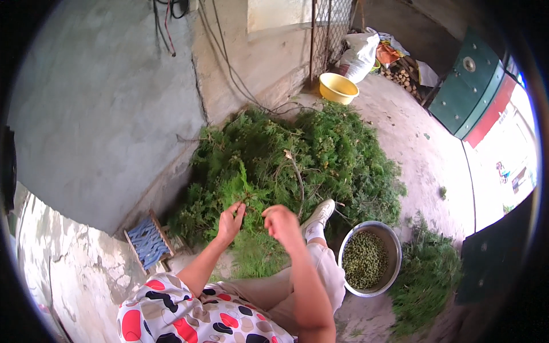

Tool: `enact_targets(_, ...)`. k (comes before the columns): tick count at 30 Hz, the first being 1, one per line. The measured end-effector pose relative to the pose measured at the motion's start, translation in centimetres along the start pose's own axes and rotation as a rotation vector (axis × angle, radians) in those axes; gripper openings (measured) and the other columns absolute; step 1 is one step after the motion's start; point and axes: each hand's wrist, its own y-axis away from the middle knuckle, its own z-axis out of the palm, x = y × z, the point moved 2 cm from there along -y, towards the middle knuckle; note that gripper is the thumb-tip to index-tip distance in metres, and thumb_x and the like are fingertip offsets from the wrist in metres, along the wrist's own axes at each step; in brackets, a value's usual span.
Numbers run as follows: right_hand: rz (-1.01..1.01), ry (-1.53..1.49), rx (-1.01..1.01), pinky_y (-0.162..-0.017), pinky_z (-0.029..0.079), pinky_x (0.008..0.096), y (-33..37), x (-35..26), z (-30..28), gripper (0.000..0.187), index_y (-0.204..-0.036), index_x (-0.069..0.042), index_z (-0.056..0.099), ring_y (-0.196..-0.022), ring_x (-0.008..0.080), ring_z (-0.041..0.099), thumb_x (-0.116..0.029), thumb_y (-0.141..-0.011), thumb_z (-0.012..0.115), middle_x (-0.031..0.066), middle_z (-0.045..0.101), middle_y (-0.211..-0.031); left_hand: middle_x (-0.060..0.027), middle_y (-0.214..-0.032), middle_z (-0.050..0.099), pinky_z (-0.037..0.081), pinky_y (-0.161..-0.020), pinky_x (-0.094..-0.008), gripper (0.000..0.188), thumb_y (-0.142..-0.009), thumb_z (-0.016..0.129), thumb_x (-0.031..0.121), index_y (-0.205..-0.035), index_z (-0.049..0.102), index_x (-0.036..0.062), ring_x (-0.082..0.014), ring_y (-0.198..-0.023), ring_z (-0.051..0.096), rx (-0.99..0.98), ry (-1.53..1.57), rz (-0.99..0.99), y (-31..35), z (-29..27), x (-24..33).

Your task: The person picks small green leaves or berries from conifer-like branches by hand and places them into a metal bowl.

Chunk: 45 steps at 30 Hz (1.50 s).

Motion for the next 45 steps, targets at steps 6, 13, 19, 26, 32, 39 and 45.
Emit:
enact_targets(6, -0.646, -1.418, 0.197, -0.073, 0.049, 0.0287, 0.4, 1.3, -13.2, 0.030, -0.101, 0.005, 0.043, -0.085, 0.0223, 0.055, 0.002, -0.071, 0.044, 0.0143, 0.053, -0.097, -0.0177, -0.079, 0.064, 0.047, -0.068, -0.0312, 0.041, -0.085, 0.052, 0.032, -0.105, 0.057, -0.0033, -0.0261, -0.074, 0.063, -0.085, 0.101, -0.132, -0.2, 1.3, 1.1)
enact_targets(13, -0.761, -2.063, 0.365, -0.087, 0.047, 0.0380, 2.7, 6.5, -23.6, 0.068, -0.131, 0.005, 0.016, -0.107, 0.0323, 0.050, -0.024, -0.081, 0.051, 0.0223, 0.042, -0.124, -0.0205, -0.087, 0.062, 0.048, -0.069, -0.0350, 0.042, -0.081, 0.056, 0.037, -0.098, 0.062, -0.0011, -0.0307, -0.076, 0.062, -0.200, -0.029, -0.151, -0.7, 0.1, 3.4)
enact_targets(19, -0.395, -0.900, 0.281, -0.063, 0.047, 0.0245, -0.8, 3.9, -14.4, 0.024, -0.101, -0.001, 0.053, -0.072, 0.0150, 0.057, -0.018, -0.085, 0.052, 0.0096, 0.059, -0.091, -0.0190, -0.081, 0.063, 0.048, -0.066, -0.0362, 0.044, -0.081, 0.055, 0.041, -0.096, 0.063, 0.0004, -0.0321, -0.072, 0.061, -0.298, -0.147, -0.094, -1.1, 1.3, 5.9)
enact_targets(26, -0.227, 0.318, 0.207, -0.069, 0.045, 0.0285, -1.4, 2.2, -4.5, 0.035, -0.113, -0.004, 0.052, -0.078, 0.0189, 0.058, -0.006, -0.078, 0.051, 0.0135, 0.061, -0.096, -0.0200, -0.073, 0.061, 0.047, -0.062, -0.0364, 0.039, -0.080, 0.057, 0.040, -0.092, 0.065, 0.0043, -0.0330, -0.068, 0.061, -0.348, -0.085, -0.070, -1.4, 1.9, 7.5)
enact_targets(32, -0.297, 0.062, 0.227, -0.068, 0.045, 0.0281, -1.7, 2.7, -4.3, 0.041, -0.112, -0.002, 0.052, -0.076, 0.0150, 0.058, -0.018, -0.075, 0.060, 0.0109, 0.062, -0.087, -0.0190, -0.069, 0.060, 0.045, -0.058, -0.0343, 0.038, -0.081, 0.058, 0.035, -0.093, 0.062, -0.0013, -0.0276, -0.061, 0.059, -0.308, -0.096, 0.019, -1.4, 3.5, 5.5)
enact_targets(39, -0.443, 0.277, 0.349, -0.076, 0.045, 0.0354, -2.3, 3.2, -3.9, 0.033, -0.092, 0.001, 0.058, -0.087, 0.0292, 0.058, -0.024, -0.072, 0.065, 0.0156, 0.060, -0.094, -0.0071, -0.074, 0.061, 0.041, -0.057, -0.0256, 0.028, -0.085, 0.057, 0.019, -0.095, 0.059, -0.0076, -0.0094, -0.063, 0.047, -0.261, 0.195, -0.097, -0.2, 5.0, 3.9)
enact_targets(45, -0.446, 0.308, 0.276, -0.075, 0.046, 0.0356, -2.6, 4.2, -3.9, 0.028, -0.092, 0.001, 0.056, -0.086, 0.0298, 0.058, -0.021, -0.075, 0.064, 0.0161, 0.061, -0.090, -0.0042, -0.075, 0.059, 0.040, -0.061, -0.0217, 0.030, -0.085, 0.057, 0.021, -0.099, 0.059, -0.0068, -0.0073, -0.067, 0.047, -0.250, 0.289, -0.106, 0.1, 4.7, 3.7)
